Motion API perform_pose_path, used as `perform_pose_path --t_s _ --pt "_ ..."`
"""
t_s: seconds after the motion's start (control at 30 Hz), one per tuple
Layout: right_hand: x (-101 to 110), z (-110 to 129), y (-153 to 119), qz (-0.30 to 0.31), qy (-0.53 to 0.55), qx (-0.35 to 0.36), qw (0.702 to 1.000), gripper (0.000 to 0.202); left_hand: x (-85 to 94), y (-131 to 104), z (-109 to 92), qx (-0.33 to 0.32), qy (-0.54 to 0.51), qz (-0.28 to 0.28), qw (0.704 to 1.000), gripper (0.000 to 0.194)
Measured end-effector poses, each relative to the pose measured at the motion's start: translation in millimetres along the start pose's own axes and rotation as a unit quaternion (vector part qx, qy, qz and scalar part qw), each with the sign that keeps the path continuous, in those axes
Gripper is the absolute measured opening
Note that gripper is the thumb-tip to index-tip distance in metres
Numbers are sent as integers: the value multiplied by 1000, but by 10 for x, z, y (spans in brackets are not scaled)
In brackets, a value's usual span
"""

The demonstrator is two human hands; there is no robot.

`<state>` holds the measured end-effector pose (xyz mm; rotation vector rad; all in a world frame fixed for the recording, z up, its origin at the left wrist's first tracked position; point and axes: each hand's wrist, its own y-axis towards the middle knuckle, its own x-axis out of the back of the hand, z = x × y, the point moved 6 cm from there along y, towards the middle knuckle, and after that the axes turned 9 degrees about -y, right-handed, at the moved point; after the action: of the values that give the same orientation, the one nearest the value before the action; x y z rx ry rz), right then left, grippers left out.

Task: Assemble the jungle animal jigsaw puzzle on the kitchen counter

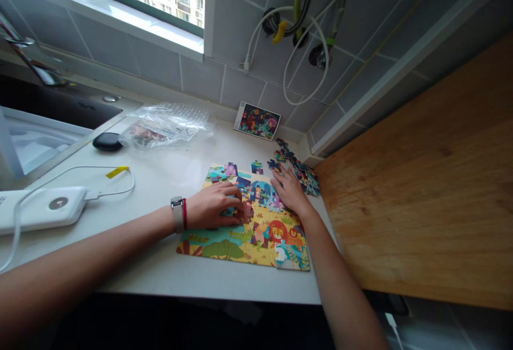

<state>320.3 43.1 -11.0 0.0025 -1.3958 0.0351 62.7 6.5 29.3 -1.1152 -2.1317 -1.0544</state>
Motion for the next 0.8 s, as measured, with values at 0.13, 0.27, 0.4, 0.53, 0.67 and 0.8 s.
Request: perform_pose_path --t_s 0.13,0.27,0.4,0.53,0.67,0.8 --pt "62 39 -71 -21 -11 21 999 50 -8 -10 20 -2 -4 -6 1000 14" --pt "105 35 -75 -41 26 33 998 44 -23 -21 46 0 1 -4 1000 15" --pt "160 11 -45 -66 67 25 995 34 -26 -21 54 4 10 6 1000 18" --pt "230 -14 -26 -97 80 2 992 19 -20 -16 51 4 0 13 1000 18" --pt "221 -82 -9 -105 113 -34 987 23 -21 -14 57 8 -9 15 1000 17" --pt "178 -160 2 -115 130 -54 983 43 -16 -15 63 6 -15 7 1000 18"
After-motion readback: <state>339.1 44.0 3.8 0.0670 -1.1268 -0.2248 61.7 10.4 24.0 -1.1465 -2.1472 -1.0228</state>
